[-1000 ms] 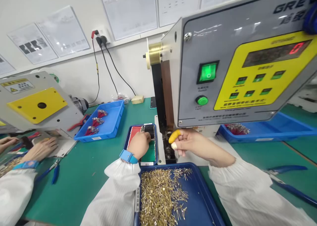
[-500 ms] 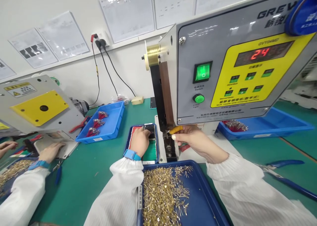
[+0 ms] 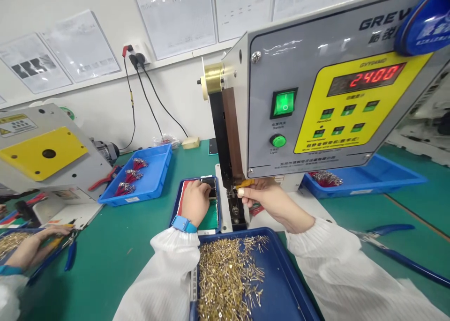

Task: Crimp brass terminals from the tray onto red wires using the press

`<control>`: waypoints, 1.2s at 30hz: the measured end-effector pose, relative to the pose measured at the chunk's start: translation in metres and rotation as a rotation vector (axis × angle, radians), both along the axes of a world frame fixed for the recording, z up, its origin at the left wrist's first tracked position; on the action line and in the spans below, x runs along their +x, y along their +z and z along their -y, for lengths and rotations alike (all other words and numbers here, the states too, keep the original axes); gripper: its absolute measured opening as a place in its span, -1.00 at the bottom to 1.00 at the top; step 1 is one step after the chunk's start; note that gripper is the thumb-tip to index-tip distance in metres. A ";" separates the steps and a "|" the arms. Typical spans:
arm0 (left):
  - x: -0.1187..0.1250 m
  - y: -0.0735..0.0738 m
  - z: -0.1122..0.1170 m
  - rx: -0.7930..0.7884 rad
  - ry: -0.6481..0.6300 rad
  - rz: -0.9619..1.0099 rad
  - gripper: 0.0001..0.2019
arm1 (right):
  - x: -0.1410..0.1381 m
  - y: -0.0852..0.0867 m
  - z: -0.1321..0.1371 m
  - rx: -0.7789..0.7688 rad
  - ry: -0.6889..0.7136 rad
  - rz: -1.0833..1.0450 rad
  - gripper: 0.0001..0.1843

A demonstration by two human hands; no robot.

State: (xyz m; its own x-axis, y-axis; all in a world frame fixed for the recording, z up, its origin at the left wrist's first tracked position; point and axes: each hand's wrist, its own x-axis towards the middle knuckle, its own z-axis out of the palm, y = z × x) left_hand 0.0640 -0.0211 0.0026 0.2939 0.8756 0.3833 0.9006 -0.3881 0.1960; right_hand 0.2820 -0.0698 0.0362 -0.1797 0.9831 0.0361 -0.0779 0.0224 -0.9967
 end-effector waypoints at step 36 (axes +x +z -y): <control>0.021 0.012 0.034 0.425 -0.367 0.266 -0.76 | -0.004 -0.013 -0.002 -0.010 -0.067 0.123 -0.73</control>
State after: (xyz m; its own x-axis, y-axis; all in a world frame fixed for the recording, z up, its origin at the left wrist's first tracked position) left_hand 0.0853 -0.0548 0.0142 0.3932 0.4903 0.7778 0.6350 -0.7566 0.1560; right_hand 0.2784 -0.0683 0.0234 -0.1161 0.9932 0.0083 0.0458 0.0137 -0.9989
